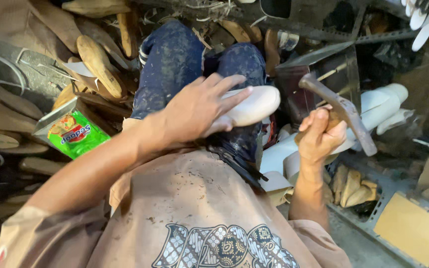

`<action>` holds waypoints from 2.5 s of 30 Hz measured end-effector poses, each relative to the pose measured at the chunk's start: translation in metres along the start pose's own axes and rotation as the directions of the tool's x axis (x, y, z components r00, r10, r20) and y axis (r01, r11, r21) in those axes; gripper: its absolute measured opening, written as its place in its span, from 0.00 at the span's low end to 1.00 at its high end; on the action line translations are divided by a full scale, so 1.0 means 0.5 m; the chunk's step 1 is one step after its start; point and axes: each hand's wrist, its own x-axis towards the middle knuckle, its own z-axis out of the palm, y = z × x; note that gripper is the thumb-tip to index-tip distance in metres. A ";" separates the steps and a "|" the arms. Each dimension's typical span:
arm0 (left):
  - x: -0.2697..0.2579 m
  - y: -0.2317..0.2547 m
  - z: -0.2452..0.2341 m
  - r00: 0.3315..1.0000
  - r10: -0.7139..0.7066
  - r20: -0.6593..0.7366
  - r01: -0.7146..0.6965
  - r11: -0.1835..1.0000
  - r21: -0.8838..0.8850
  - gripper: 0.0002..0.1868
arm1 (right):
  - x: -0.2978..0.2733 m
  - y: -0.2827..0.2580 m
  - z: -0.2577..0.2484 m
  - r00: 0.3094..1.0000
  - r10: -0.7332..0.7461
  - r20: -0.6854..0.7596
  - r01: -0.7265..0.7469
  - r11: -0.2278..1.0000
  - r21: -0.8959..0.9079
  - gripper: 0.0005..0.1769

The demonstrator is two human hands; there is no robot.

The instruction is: The person assembles a shoe by hand, using a hammer and pliers to pull and secure the material over a shoe last and then trimming the excess.

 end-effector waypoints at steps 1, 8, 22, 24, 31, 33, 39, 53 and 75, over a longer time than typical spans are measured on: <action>-0.031 0.014 0.031 0.999 0.027 0.020 -0.027 1.000 -0.009 0.44 | -0.003 0.025 -0.011 0.999 0.025 -0.022 -0.026 1.000 -0.010 0.23; -0.068 0.056 0.019 0.824 -0.414 0.388 0.527 0.811 -0.255 0.62 | -0.043 0.056 -0.022 0.997 0.079 -0.012 -0.077 0.991 0.114 0.13; -0.055 0.082 -0.010 0.918 -0.376 -0.126 0.397 0.865 0.308 0.32 | -0.017 -0.101 -0.013 0.844 0.058 0.533 -0.155 0.978 0.140 0.16; -0.055 0.089 -0.006 0.917 -0.376 -0.135 0.399 0.844 0.357 0.31 | 0.019 -0.135 -0.005 0.812 -0.090 0.577 -0.022 0.983 0.184 0.22; -0.053 0.103 0.012 0.919 -0.360 -0.162 0.395 0.842 0.368 0.26 | 0.108 -0.131 0.041 0.676 -0.288 0.678 0.329 0.942 0.072 0.17; -0.048 0.101 0.008 0.918 -0.352 -0.186 0.397 0.842 0.365 0.26 | 0.115 -0.140 0.048 0.728 -0.371 0.577 0.345 0.925 0.160 0.17; -0.048 0.102 0.010 0.918 -0.338 -0.208 0.395 0.837 0.378 0.34 | 0.159 -0.162 0.063 0.684 -0.282 0.673 0.265 0.955 0.130 0.21; -0.040 0.069 -0.018 0.923 -0.374 -0.089 0.380 0.850 0.366 0.32 | 0.003 -0.104 0.043 0.778 -0.117 0.617 0.226 0.969 -0.102 0.15; -0.039 0.064 -0.009 0.928 -0.350 -0.130 0.373 0.852 0.367 0.32 | -0.042 -0.024 0.023 0.905 -0.351 0.242 0.369 0.929 -0.036 0.18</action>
